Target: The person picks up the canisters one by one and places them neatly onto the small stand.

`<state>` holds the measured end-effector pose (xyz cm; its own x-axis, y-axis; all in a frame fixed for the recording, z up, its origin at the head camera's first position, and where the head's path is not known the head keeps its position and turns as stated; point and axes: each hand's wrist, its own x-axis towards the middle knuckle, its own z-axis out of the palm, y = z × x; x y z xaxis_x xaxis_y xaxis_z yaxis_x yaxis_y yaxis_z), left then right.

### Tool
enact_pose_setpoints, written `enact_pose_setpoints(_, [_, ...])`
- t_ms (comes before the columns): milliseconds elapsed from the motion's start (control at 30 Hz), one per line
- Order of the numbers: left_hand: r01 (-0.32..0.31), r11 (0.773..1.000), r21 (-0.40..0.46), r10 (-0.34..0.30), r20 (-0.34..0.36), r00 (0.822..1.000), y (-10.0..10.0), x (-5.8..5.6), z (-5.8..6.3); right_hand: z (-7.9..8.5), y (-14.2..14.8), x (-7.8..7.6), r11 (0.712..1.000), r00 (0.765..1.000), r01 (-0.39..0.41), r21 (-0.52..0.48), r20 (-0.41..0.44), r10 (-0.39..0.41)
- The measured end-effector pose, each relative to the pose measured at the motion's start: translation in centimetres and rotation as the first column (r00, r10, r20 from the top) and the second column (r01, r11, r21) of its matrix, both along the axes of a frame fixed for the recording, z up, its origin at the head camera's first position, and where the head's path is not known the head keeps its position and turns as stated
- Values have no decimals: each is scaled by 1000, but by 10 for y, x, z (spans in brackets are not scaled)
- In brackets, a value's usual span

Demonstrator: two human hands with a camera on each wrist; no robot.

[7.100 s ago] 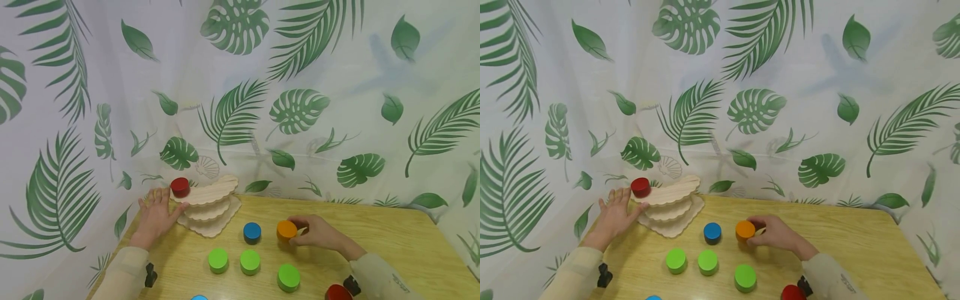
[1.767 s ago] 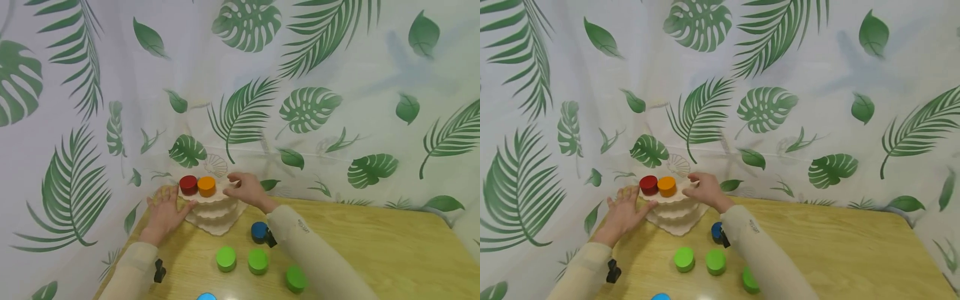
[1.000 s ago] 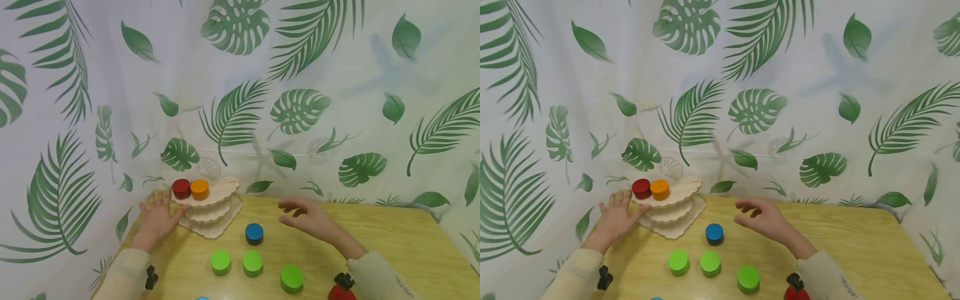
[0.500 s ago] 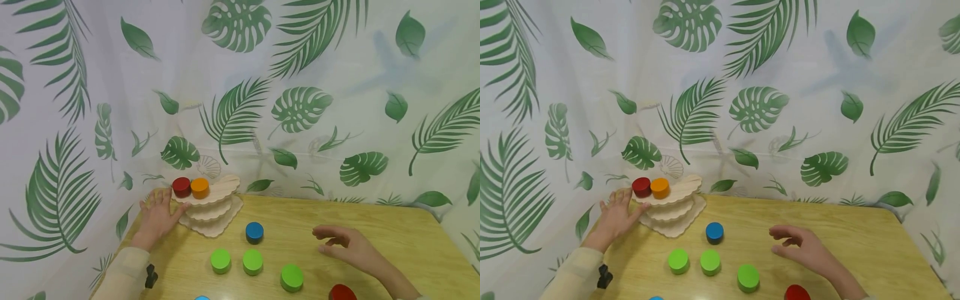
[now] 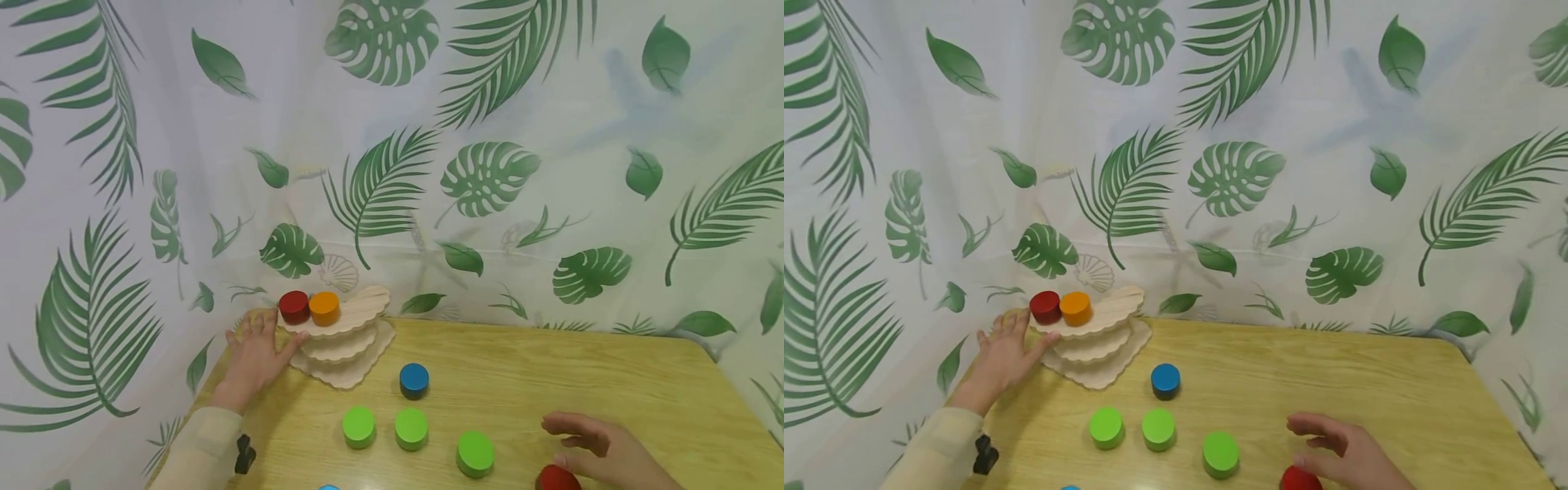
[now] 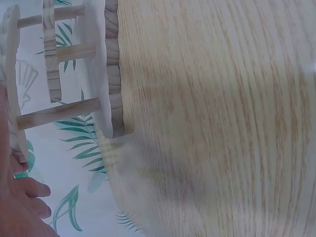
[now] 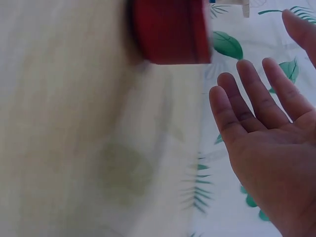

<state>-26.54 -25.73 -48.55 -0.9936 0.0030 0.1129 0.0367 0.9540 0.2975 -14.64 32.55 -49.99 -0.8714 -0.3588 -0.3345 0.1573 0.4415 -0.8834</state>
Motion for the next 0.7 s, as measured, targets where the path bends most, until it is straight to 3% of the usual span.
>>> enact_pose_setpoints(200, [0, 1000, 10, 0, 5, 1000, 0, 0, -1, -20, 12, 11, 999, 995, 16, -42, 104, -12])
enact_pose_setpoints(433, [-7, 1000, 15, 7, 14, 1000, -1, 1, -1, -44, 31, 14, 974, 980, -26, -223, 184, 69])
enact_pose_setpoints(567, [-10, 1000, 22, 10, 18, 1000, -1, 2, 0, -56, 41, 13, 921, 967, -101, -376, 181, 180])
enact_pose_setpoints(700, [-11, 1000, 20, 11, 23, 1000, 0, 1, 0, -64, 45, 11, 850, 936, -110, -515, 235, 263])
